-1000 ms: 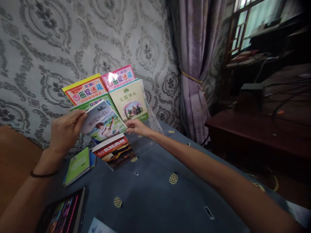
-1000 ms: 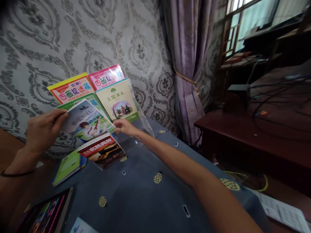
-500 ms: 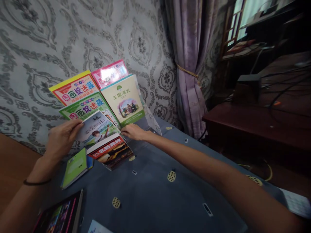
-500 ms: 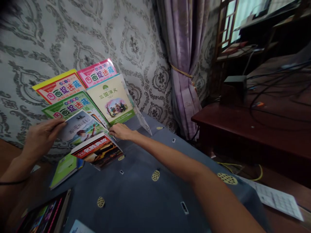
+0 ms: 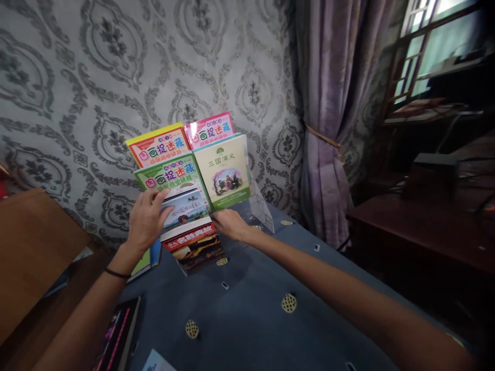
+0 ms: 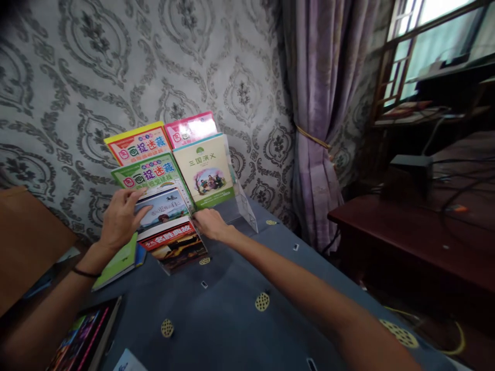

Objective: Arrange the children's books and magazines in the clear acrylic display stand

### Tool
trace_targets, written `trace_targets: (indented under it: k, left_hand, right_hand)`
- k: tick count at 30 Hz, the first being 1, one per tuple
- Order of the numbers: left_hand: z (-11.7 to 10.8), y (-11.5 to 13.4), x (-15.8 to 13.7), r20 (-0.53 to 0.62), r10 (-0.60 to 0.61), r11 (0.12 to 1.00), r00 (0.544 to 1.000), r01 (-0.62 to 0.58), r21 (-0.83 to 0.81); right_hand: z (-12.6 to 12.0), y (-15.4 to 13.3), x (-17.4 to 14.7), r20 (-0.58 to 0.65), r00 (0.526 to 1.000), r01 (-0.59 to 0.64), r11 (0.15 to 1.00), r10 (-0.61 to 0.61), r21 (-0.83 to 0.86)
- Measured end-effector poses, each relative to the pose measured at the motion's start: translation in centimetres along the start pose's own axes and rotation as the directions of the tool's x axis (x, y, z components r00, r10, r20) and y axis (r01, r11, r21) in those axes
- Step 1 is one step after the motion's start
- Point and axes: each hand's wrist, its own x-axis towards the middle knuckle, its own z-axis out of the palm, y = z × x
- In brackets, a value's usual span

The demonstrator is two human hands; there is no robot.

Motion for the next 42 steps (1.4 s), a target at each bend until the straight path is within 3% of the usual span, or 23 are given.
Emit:
trace_targets:
  k: [3, 5, 8, 14, 18, 23, 26, 33, 38, 42]
  left_hand:
    - [0.5, 0.1, -2.1, -0.070, -0.218, 0.975, 0.973, 0.214, -0.059]
    - [1.0, 0.0, -3.3, -0.042, -0.362, 0.927, 0.931, 0.355, -0.118]
    - [1.8, -0.1, -4.4, 0.047, -0.453, 0.876, 0.890, 0.454, -0.163]
    - [1.9, 0.3, -4.0, 0.278, -0.464, 0.879, 0.841, 0.477, 0.025]
    - [1.1, 0.6, -3.5, 0.339, -0.459, 0.888, 0.821, 0.433, 0.153]
    - [0.1, 0.3, -3.2, 0.400, -0.450, 0.892, 0.798, 0.421, 0.162]
    - [-0.2, 0.0, -3.0, 0.381, -0.485, 0.870, 0.787, 0.480, 0.115]
    - [0.3, -0.8, -2.4, 0.315, -0.475, 0.863, 0.822, 0.504, -0.015]
    - [0.8, -0.7, -2.7, 0.260, -0.468, 0.857, 0.845, 0.505, -0.098]
    - [1.1, -0.8, -2.8, 0.250, -0.462, 0.861, 0.851, 0.498, -0.105]
  right_hand:
    - [-0.4, -0.4, 0.0, -0.072, 0.997, -0.036, 0.998, 0.040, 0.048]
    - [-0.5, -0.6, 0.3, -0.099, 0.993, -0.055, 0.996, 0.061, 0.064]
    - [-0.7, -1.0, 0.7, -0.093, 0.994, -0.057, 0.997, 0.063, 0.060]
    - [-0.9, -1.5, 1.0, -0.052, 0.998, -0.038, 0.999, 0.036, -0.028]
    - [-1.1, -1.6, 1.2, -0.018, 1.000, -0.023, 0.992, 0.021, -0.120]
    - [-1.4, -1.7, 1.3, -0.003, 1.000, -0.018, 0.992, 0.018, -0.127]
    - [-1.7, -1.8, 1.1, -0.008, 1.000, -0.021, 0.995, 0.020, -0.093]
    - [-1.5, -1.1, 1.5, -0.136, 0.990, -0.007, 0.995, 0.020, 0.097]
    - [-1.0, -0.9, 2.3, -0.271, 0.962, 0.113, 0.946, -0.028, 0.304]
    - [-0.9, -0.9, 2.3, -0.309, 0.950, 0.162, 0.925, -0.052, 0.344]
